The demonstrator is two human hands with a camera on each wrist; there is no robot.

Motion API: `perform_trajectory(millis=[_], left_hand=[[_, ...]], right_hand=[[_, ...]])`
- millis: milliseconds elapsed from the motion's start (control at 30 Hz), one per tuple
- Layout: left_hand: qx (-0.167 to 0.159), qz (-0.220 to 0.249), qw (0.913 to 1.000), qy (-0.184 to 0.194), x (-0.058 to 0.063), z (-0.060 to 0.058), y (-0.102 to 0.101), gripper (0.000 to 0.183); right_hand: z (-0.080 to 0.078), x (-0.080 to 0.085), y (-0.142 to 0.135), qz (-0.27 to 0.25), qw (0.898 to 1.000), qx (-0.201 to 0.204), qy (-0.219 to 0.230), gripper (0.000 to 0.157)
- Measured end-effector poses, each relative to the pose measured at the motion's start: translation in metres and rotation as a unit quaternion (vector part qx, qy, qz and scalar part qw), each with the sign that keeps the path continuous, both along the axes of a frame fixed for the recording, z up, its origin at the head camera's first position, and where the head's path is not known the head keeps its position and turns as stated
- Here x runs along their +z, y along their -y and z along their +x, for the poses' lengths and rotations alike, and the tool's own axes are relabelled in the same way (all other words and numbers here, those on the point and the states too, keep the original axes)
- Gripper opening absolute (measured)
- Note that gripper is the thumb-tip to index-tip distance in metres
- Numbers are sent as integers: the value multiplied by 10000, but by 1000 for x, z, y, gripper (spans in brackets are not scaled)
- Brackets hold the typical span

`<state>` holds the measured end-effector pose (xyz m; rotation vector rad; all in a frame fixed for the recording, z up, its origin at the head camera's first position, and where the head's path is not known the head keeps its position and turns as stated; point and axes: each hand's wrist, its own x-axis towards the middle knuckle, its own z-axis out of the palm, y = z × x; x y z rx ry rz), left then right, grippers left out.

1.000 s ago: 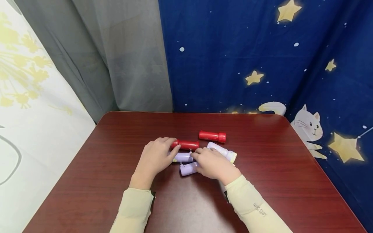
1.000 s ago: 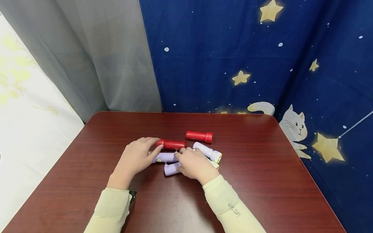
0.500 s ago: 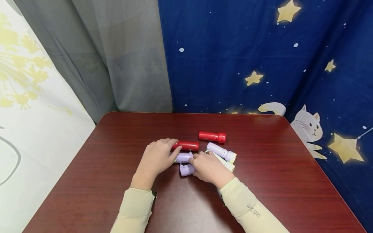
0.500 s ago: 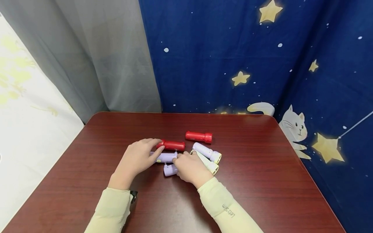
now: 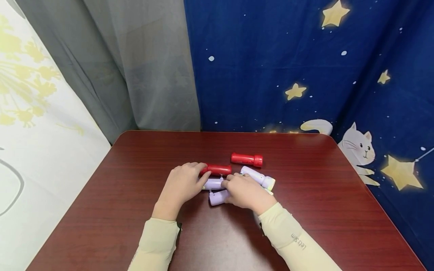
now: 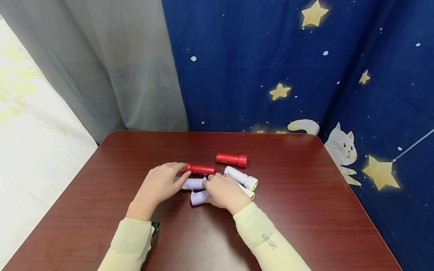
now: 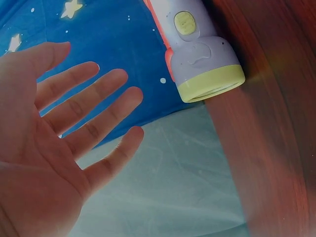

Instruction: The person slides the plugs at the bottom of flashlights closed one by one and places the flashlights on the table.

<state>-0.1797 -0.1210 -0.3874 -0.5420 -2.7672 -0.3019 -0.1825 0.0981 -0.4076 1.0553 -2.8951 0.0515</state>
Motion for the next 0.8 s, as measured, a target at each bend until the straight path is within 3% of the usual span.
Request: perform_trajectory(millis=[133,267,400,567,800], left_hand=[[-16,-1,10000,43,0,-1,1,29],[-4,12,9999,108,-1,-3,1,31],[88,-34,9996,274,-4,-6,2,33],[192,-118,9979,600,-9,-8,4,37],[233,-215,9952,926,-15,-13,0,42]], right_hand=[[-11,11,-5,-154,9995,-93,272,28],[-25,18,-16,-314,9979,-446,339,31],[-40,20,-29,-363,9928,-1096,335,37],[-61,21,-41,-237,9792,-1845,805,42],[-86,21,-47,-39,9714,-2047,1205,53]])
